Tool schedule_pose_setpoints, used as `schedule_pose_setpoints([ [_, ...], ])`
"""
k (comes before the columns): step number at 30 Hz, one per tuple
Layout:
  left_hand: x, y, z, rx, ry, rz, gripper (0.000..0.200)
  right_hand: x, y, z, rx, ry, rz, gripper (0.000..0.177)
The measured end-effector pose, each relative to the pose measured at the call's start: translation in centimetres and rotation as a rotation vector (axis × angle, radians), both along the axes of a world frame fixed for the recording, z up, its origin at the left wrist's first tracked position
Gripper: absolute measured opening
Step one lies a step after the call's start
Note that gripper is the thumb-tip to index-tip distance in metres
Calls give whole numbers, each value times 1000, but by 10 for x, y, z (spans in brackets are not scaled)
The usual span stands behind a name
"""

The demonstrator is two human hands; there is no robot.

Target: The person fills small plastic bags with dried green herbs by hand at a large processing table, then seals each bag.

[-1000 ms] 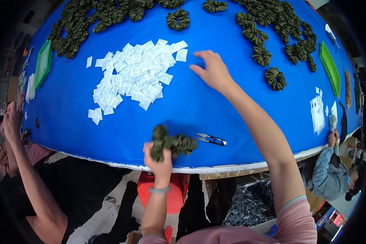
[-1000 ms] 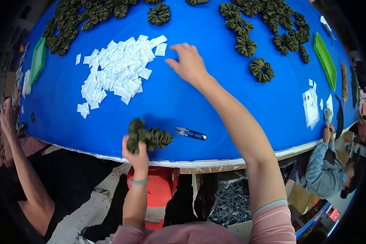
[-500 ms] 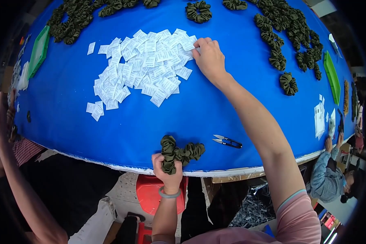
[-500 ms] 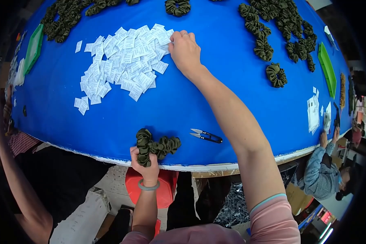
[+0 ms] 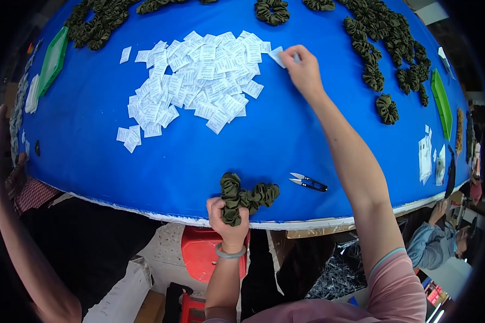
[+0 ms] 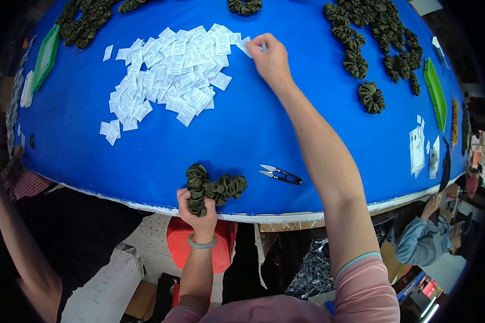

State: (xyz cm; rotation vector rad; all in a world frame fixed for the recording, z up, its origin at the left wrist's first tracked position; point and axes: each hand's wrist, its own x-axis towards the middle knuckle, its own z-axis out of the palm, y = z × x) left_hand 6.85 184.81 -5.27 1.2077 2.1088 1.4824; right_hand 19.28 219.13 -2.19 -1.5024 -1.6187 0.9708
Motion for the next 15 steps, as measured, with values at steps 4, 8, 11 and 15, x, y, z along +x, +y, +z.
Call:
schedule_pose_setpoints([
  [4,2,1,1,2,-2,0,39,0,4,-1,-197,307,-70,31],
  [8,1,3,3,14,2,-1,39,-21,7,5,-192,169,-75,32],
  [11,1,3,4,17,-7,0,38,-46,6,18,-54,-542,47,26],
  [15,1,3,4,15,-11,6,37,-48,4,20,-51,-582,34,26],
])
